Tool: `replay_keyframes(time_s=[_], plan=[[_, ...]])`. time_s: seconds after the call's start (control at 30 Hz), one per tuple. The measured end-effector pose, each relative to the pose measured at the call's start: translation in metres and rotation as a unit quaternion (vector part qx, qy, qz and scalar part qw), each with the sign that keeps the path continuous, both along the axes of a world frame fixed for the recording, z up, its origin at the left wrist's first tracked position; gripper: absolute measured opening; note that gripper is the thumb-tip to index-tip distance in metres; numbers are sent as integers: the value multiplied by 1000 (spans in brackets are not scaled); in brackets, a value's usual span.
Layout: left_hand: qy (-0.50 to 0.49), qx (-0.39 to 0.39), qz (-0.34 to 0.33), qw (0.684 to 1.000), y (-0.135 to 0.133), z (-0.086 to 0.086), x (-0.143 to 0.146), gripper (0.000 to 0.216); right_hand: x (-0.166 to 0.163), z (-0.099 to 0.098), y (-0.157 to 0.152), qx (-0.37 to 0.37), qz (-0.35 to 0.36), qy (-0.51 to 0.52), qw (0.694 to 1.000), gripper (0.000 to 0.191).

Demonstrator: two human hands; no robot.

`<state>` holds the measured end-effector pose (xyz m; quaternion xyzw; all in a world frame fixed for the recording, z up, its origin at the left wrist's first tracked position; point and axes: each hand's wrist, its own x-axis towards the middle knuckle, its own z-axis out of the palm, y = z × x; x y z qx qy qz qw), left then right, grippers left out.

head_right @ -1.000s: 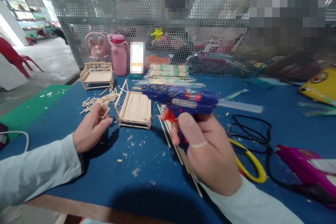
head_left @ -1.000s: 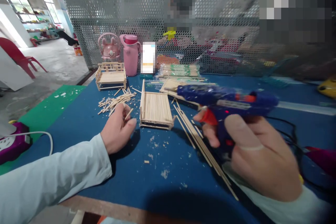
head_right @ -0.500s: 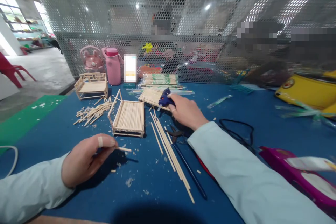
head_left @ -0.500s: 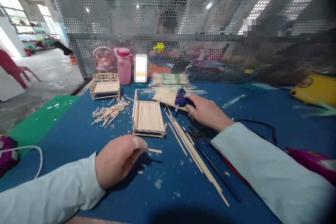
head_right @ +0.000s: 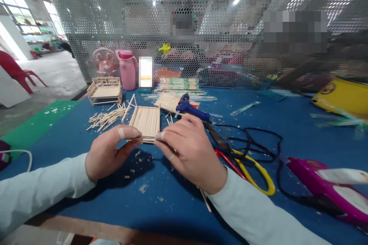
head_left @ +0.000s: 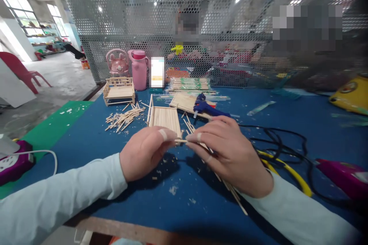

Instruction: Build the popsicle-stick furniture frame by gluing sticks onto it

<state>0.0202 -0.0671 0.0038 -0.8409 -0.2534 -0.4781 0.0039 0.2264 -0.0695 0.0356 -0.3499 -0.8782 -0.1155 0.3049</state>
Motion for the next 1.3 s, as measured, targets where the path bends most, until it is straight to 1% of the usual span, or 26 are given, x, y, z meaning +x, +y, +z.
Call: replay_keyframes(time_s=[0.07,0.1,0.13,0.17,0.2,0.23,0.3,0.33,0.37,0.4,0.43,0.53,0.63,0.8,0.93,1.03,1.2,1.3], plan=[[-123,-1,50,991,5,1,-3,9,3,-3,8,-2,-18,19,1000,14],[-201,-21,86,976,9,1,-6,7,4,-5,11,-2,-27,26,999,14],[-275,-60,124,952,14,1,-10,4,4,-7,15,-4,-35,31,999,15],[-328,-118,152,925,19,-1,-14,6,3,-9,18,-7,-40,34,999,15],[-351,-188,162,903,24,-2,-18,7,2,-11,21,-10,-42,37,998,16],[-353,-264,157,883,29,-5,-22,7,0,-13,23,-13,-41,40,998,16],[-344,-400,129,840,37,-11,-27,12,-4,-17,27,-14,-31,51,998,15],[-339,-449,109,819,39,-13,-28,17,-6,-19,28,-11,-25,58,998,15],[-333,-480,88,807,40,-16,-28,22,-8,-20,29,-6,-20,66,998,15],[-325,-494,67,804,39,-18,-27,25,-9,-22,30,-1,-16,72,997,15],[-314,-494,51,809,38,-19,-26,28,-10,-23,31,4,-14,74,997,15],[-275,-471,30,838,31,-20,-23,34,-11,-27,33,13,-15,73,997,15],[-253,-460,51,850,27,-18,-21,36,-10,-29,34,15,-17,68,997,15],[-221,-430,102,869,24,-14,-19,31,-11,-29,35,23,-21,58,998,15],[-206,-407,118,882,24,-14,-19,32,-11,-29,35,30,-23,55,998,15],[-202,-401,118,886,24,-16,-20,32,-11,-29,35,30,-27,52,998,15],[-213,-409,109,881,24,-21,-20,30,-11,-28,35,27,-38,43,998,17],[-214,-408,114,880,24,-21,-20,28,-12,-27,35,32,-39,40,998,17]])
